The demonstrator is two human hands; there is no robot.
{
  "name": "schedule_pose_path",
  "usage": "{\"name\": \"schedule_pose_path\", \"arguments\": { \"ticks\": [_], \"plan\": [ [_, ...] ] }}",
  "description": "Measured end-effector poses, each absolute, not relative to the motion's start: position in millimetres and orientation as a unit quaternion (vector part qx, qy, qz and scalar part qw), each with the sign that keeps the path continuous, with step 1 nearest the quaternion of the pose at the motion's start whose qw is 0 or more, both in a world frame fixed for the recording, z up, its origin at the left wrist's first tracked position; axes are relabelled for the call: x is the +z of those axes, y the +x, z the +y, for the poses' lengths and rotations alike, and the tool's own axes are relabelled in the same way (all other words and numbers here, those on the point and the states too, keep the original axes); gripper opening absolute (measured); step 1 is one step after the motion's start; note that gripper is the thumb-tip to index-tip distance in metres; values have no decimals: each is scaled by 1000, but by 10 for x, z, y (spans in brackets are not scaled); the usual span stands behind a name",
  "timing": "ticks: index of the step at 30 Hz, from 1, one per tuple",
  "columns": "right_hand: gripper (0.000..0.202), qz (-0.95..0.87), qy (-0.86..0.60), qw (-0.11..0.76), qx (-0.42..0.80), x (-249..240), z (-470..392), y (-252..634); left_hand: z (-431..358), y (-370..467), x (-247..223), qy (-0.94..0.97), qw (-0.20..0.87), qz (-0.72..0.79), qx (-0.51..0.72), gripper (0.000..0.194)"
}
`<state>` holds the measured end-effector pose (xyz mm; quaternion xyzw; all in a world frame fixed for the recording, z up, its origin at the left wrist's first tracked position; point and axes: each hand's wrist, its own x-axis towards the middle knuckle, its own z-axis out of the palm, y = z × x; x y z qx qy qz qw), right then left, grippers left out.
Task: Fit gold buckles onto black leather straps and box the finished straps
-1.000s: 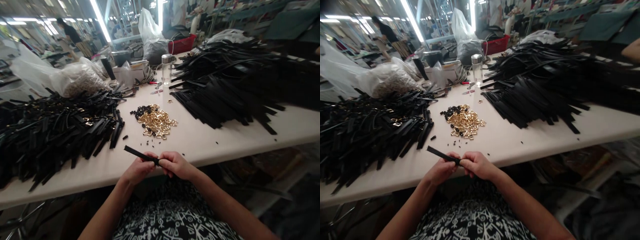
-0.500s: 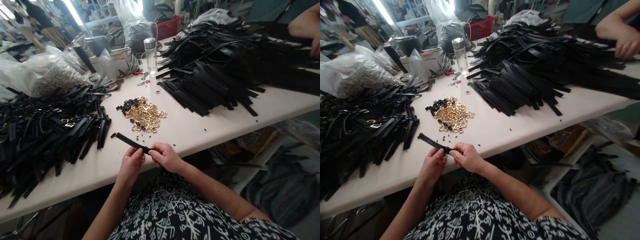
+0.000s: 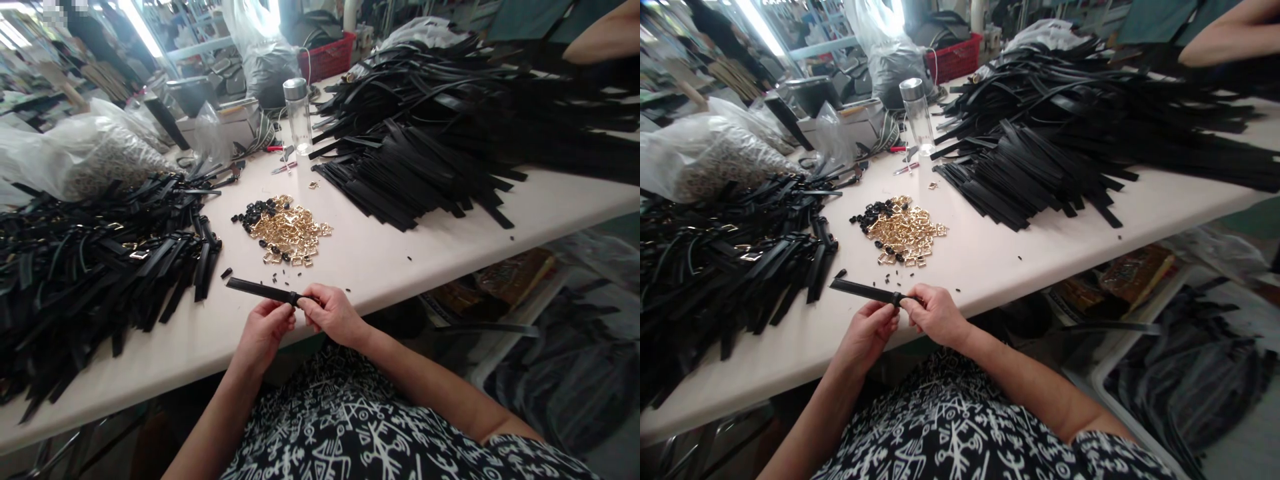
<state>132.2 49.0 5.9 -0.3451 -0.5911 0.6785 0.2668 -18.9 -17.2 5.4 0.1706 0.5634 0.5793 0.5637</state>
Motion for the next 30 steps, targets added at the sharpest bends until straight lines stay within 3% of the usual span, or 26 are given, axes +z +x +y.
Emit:
{"name": "schedule_pose_path", "arguments": {
  "ticks": [3,7,14,19,23,30],
  "plan": [
    [16,-585,-334,227,703,96,513,1341,-221,-223,19,269,491,596,576,26],
    [18,-575,-314,193,731,133,531,1356,-263,-227,43,322,463,606,561,35],
    [19,-579,-329,214,715,113,496,1328,-252,-124,5,302,414,617,598,31],
    [20,-676,-367,295,568,82,423,1279,-207,-27,-15,193,450,564,664,30],
    [18,-735,-374,312,472,85,412,1279,-149,33,51,125,484,538,679,36],
    [21,-700,-321,276,575,50,406,1316,-171,12,-9,146,493,557,653,37]
  ]
}}
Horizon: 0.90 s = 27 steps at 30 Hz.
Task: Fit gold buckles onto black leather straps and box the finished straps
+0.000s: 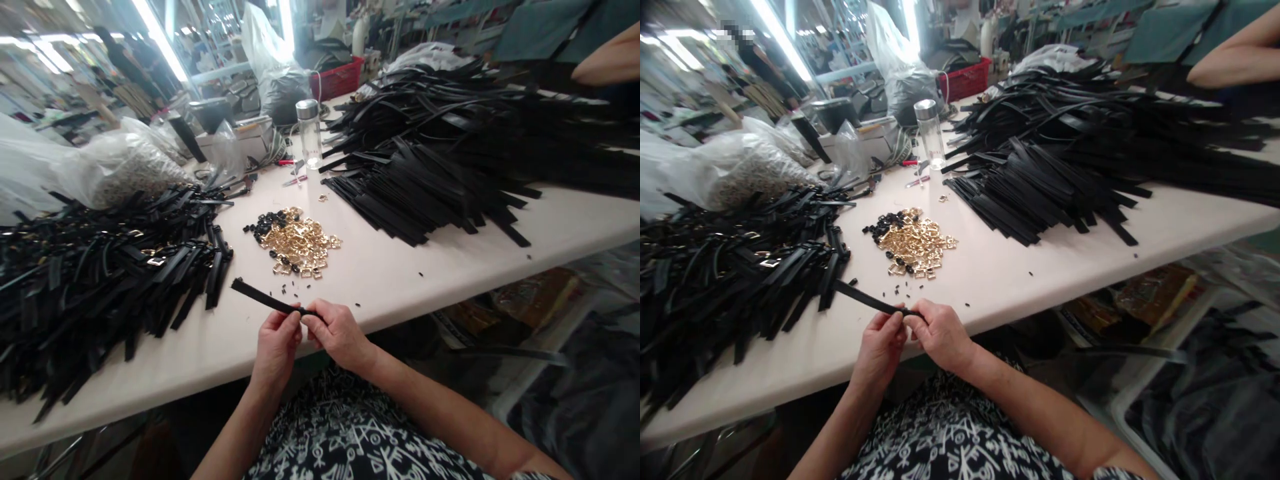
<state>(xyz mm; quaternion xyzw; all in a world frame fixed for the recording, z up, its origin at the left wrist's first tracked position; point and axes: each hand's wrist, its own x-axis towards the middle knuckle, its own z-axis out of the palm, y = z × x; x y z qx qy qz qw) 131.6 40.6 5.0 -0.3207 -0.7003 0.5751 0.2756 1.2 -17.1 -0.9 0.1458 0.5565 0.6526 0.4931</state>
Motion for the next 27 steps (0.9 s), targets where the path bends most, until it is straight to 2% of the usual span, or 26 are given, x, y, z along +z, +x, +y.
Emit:
{"name": "schedule_pose_path", "arguments": {
  "ticks": [6,11,14,17,19,24,27],
  "plan": [
    [31,-758,-300,225,534,47,565,1405,-119,-94,-83,231,512,594,576,30],
    [30,-776,-367,366,360,-110,849,1585,143,-483,63,190,420,549,697,35],
    [27,-770,-395,392,312,-237,941,1684,347,-893,252,128,356,513,770,34],
    [26,-776,-402,390,289,-290,953,1717,509,-1272,392,21,301,482,823,20],
    [25,-777,-401,394,283,-281,940,1713,547,-1425,421,-39,303,463,832,14],
    [23,-770,-395,386,320,-219,921,1691,443,-1502,330,-88,375,445,808,23],
    [21,-771,-395,375,330,-202,903,1680,408,-1493,303,-121,366,417,823,28]
  ]
}}
